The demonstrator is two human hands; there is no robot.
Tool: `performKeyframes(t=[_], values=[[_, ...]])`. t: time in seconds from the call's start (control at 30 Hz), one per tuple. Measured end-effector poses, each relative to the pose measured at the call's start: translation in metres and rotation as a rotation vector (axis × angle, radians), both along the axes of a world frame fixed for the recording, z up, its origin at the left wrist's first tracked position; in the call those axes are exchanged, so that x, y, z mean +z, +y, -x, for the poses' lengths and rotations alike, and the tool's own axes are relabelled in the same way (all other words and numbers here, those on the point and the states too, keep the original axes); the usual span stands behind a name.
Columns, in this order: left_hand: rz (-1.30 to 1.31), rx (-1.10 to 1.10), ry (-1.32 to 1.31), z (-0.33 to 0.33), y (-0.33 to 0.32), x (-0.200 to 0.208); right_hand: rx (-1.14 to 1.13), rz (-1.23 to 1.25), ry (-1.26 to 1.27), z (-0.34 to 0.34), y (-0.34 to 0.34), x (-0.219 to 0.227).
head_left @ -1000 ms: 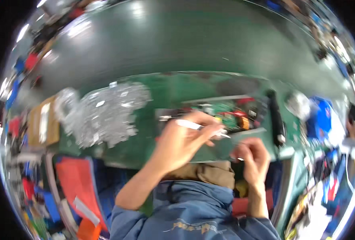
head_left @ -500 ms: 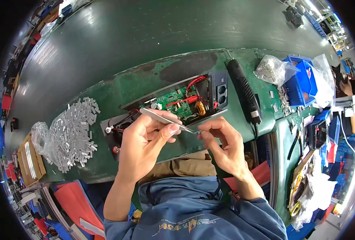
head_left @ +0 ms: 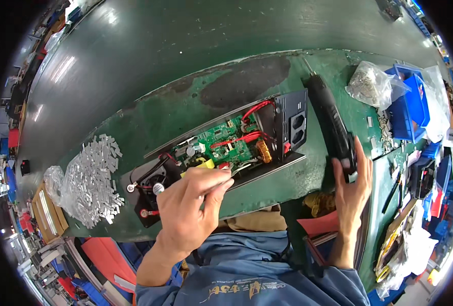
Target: Assembling components and fastening screws inside an electronic device on a production line.
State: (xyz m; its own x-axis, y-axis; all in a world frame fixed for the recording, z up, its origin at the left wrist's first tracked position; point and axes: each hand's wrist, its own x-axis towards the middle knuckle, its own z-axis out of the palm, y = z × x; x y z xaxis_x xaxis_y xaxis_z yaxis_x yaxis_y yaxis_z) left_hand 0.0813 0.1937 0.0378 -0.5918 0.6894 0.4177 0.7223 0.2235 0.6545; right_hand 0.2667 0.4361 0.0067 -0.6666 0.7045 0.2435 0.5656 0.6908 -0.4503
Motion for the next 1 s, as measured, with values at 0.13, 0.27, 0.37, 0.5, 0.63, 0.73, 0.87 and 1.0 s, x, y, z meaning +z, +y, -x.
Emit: performKeyframes(t=[0.13, 0.27, 0.37, 0.5, 0.63, 0.73, 0.87, 1.0], values=[[0.047, -0.033, 0.050, 0.000, 0.001, 0.003, -0.045, 0.351, 0.016, -0.053, -0.039, -0.002], [0.134, -0.031, -0.031, -0.002, -0.001, 0.001, -0.312, 1.371, 0.203, -0.096, -0.086, -0.001], [0.125, -0.046, 0.053, 0.000, -0.001, 0.001, -0.185, 1.507, 0.142, -0.104, -0.115, -0.014], [0.087, -0.031, 0.045, -0.001, 0.000, -0.006, 0.029, 1.360, -0.156, -0.088, -0.133, -0.011], [0.073, -0.043, 0.060, -0.001, 0.002, -0.004, 0.272, 1.199, 0.000, -0.088, -0.135, -0.017], [0.100, -0.079, 0.041, -0.002, -0.001, -0.006, 0.276, 1.265, 0.026, -0.091, -0.133, -0.022], [0.069, -0.042, 0.075, -0.002, -0.002, -0.009, 0.269, 1.229, 0.023, -0.092, -0.135, -0.022], [0.067, -0.041, 0.072, -0.002, -0.001, -0.010, 0.275, 1.213, 0.028, -0.089, -0.131, -0.019]])
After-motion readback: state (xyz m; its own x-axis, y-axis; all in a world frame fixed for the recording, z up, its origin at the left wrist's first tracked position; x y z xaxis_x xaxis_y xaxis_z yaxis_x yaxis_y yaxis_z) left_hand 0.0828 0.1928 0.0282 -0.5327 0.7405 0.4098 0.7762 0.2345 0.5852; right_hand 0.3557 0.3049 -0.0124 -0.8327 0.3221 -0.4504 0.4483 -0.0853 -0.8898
